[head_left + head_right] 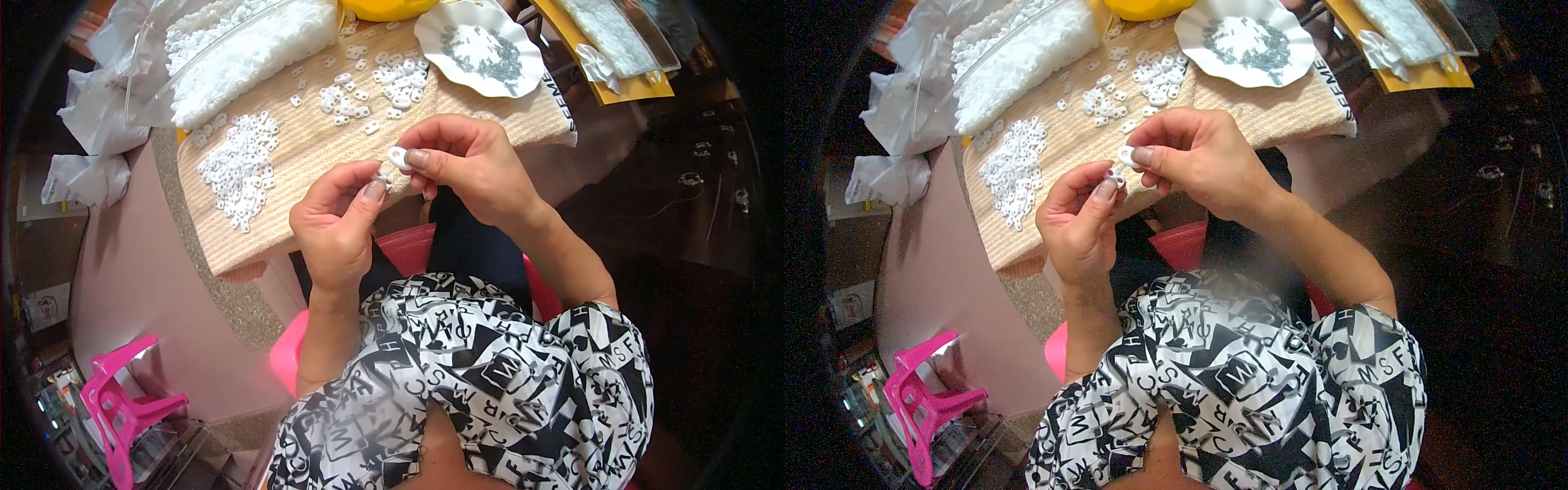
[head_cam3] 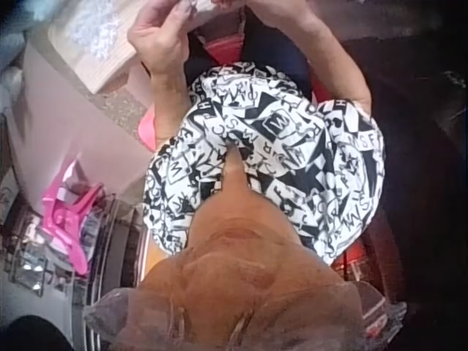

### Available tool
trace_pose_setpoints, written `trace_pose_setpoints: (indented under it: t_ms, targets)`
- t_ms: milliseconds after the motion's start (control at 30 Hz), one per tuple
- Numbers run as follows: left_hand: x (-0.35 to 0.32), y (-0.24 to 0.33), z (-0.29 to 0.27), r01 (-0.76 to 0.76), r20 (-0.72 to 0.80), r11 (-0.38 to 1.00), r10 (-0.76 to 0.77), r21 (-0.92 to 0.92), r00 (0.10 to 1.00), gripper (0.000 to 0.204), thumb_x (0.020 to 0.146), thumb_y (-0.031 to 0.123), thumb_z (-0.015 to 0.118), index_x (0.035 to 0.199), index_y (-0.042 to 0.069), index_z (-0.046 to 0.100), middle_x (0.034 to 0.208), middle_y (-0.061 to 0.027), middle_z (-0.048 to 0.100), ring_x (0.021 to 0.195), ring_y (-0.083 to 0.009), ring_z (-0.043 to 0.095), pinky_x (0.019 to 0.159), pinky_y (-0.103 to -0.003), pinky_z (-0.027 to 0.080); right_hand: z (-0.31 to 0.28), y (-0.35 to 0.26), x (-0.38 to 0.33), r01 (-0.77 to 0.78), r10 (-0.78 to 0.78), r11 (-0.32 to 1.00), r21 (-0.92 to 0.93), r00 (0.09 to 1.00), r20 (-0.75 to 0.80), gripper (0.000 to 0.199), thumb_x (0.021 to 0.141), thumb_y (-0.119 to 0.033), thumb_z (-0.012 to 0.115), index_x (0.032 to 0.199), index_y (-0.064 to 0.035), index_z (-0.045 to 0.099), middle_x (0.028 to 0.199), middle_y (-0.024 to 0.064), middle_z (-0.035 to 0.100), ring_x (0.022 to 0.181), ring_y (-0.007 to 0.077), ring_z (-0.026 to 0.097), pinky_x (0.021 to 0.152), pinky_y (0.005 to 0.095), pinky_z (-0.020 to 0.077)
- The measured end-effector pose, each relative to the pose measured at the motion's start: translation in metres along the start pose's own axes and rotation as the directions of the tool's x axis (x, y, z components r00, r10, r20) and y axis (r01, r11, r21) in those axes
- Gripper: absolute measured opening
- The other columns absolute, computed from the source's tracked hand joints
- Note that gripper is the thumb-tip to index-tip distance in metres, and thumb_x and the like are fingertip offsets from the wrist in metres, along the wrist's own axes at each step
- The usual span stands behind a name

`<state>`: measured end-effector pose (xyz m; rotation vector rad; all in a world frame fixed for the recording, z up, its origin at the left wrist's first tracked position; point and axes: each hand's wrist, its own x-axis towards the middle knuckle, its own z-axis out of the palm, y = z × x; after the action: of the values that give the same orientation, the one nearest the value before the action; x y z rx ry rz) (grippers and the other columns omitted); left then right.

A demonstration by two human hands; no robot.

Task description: Manually assembling small white plastic components by inserting tiny metal pins.

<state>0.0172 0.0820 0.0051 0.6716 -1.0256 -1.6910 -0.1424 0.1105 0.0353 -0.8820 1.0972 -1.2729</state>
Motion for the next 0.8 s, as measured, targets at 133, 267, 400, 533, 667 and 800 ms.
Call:
trace_pose_setpoints:
  t_ms: [133,267,400,533,667,800]
  targets:
    - [-0.0006,0.0008,-0.0002,-0.007,-0.001,0.999,0.007,0.048,1.0,0.016,0.077,-0.005,0.058,0.092,-0.007,0.058,0.084,-0.008,0.06,0.076,-0.0112,0.057,0.071,-0.021,0.047,0.0017,-0.0017,-0.0018,0.039,-0.04,0.997,-0.07,0.999,-0.008,0.015,0.08,-0.005,0.057,0.093,0.0028,0.058,0.073,0.0028,0.059,0.062,0.0065,0.054,0.055,0.0196,0.0465]
    - [-0.0014,0.0034,0.0036,-0.021,0.006,0.998,0.021,0.062,1.0,0.015,0.077,-0.005,0.057,0.092,-0.007,0.058,0.084,-0.0082,0.06,0.076,-0.0111,0.057,0.071,-0.021,0.047,0.0029,0.0002,-0.0028,0.12,-0.127,0.969,-0.215,0.992,-0.022,0.014,0.079,-0.003,0.057,0.091,0.0024,0.059,0.072,0.0018,0.059,0.062,0.0059,0.054,0.055,0.0196,0.0456]
    - [-0.002,0.0042,0.0032,-0.029,0.015,0.997,0.028,0.076,0.999,0.015,0.077,-0.004,0.057,0.092,-0.007,0.058,0.084,-0.0085,0.06,0.076,-0.0115,0.057,0.072,-0.022,0.047,0.0034,-0.0013,-0.0037,0.107,-0.116,0.975,-0.197,0.993,-0.033,0.014,0.078,-0.003,0.057,0.091,0.0028,0.059,0.072,0.0017,0.058,0.062,0.0058,0.054,0.055,0.0197,0.0453]
    - [-0.0025,0.0031,0.0035,-0.05,0.026,0.994,0.047,0.097,0.999,0.015,0.077,-0.004,0.057,0.092,-0.007,0.058,0.086,-0.009,0.061,0.077,-0.0119,0.057,0.074,-0.023,0.047,0.0028,-0.0028,-0.003,0.078,-0.083,0.981,-0.175,0.996,-0.019,0.014,0.08,-0.004,0.057,0.091,0.003,0.058,0.072,0.0024,0.058,0.062,0.0064,0.054,0.054,0.019,0.0457]
    - [-0.0027,0.0025,0.0054,-0.061,0.006,0.993,0.061,0.103,0.998,0.019,0.075,-0.003,0.059,0.094,-0.007,0.057,0.082,-0.01,0.06,0.07,-0.013,0.057,0.065,-0.023,0.048,0.0002,-0.0055,-0.0037,0.034,-0.033,0.997,-0.062,0.999,0.018,0.013,0.08,-0.005,0.058,0.091,0.0031,0.058,0.073,0.0034,0.058,0.062,0.0074,0.055,0.052,0.0192,0.0463]
    - [-0.004,0.0037,0.005,-0.061,0.004,0.989,0.061,0.138,0.998,0.017,0.076,-0.003,0.059,0.092,-0.007,0.058,0.084,-0.0092,0.06,0.074,-0.0124,0.057,0.069,-0.022,0.047,0.0025,-0.0048,-0.0048,0.065,-0.065,0.988,-0.138,0.998,0.0,0.014,0.079,-0.003,0.057,0.092,0.0023,0.059,0.072,0.0019,0.058,0.061,0.0051,0.053,0.053,0.0184,0.0451]
